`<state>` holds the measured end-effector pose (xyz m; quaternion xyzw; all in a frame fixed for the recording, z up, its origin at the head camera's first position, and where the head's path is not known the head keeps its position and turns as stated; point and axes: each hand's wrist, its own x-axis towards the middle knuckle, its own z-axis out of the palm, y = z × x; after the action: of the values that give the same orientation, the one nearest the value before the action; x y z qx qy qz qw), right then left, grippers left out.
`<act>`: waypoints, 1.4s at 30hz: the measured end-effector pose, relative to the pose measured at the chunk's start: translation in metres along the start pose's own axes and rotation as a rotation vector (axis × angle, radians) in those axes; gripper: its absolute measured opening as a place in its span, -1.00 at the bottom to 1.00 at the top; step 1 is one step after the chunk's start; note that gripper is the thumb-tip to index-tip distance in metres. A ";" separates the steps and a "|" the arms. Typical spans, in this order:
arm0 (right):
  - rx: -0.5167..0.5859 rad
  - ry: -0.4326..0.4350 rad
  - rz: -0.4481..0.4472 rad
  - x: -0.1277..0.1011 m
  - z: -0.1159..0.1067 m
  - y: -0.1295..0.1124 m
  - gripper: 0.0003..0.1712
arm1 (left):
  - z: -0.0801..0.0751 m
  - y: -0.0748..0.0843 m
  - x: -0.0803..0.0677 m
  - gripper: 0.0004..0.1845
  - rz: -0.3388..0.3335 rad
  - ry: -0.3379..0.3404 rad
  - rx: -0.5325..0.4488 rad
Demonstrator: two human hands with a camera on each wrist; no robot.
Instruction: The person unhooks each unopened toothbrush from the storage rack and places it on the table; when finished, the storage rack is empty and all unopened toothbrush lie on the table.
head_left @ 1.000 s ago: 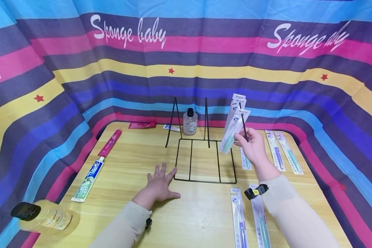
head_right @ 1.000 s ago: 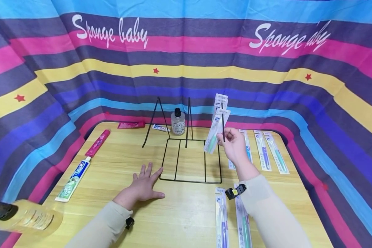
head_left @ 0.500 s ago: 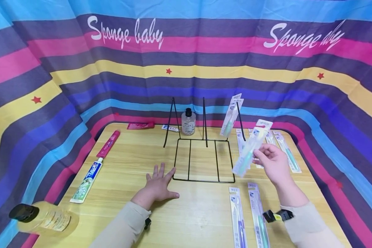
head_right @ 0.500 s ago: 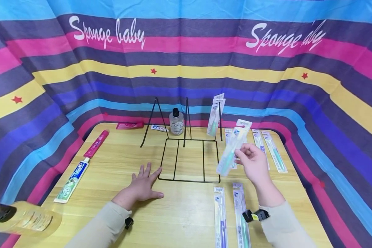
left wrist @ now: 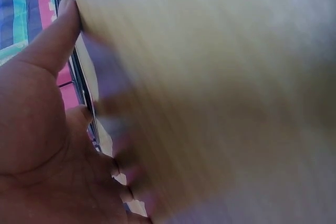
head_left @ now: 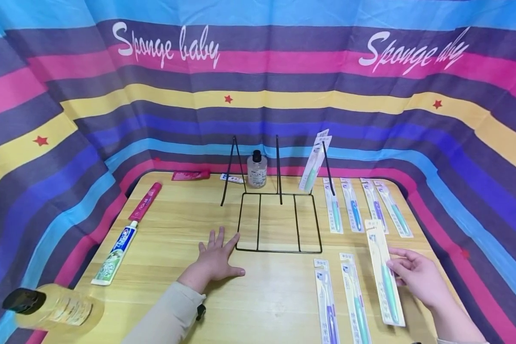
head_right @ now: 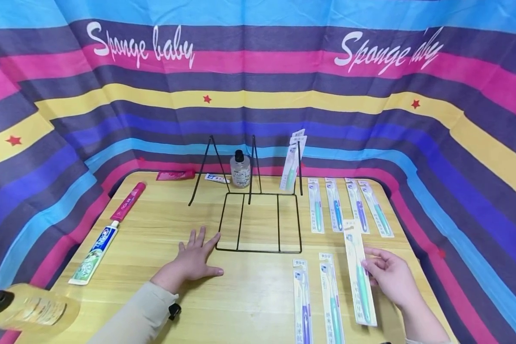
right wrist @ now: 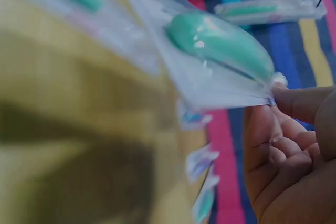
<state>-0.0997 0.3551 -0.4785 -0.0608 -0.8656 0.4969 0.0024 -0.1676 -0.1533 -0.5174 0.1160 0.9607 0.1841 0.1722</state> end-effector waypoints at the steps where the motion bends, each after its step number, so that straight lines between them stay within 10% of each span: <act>1: 0.000 -0.019 0.032 -0.003 0.000 0.006 -0.52 | 0.000 0.000 0.000 0.20 -0.002 0.001 0.001; 20: -0.165 -0.119 0.241 -0.027 0.015 0.043 -0.53 | 0.003 -0.002 0.005 0.19 0.008 0.009 0.000; 30: -0.525 -0.098 0.073 -0.021 0.008 0.027 -0.59 | 0.002 -0.001 0.005 0.20 0.010 0.006 0.008; 42: -0.149 0.129 -0.312 0.045 0.024 -0.074 -0.71 | 0.003 -0.003 0.003 0.20 0.000 0.000 0.008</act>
<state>-0.1534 0.3025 -0.4289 0.0423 -0.8970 0.4202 0.1306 -0.1700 -0.1542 -0.5225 0.1166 0.9615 0.1802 0.1715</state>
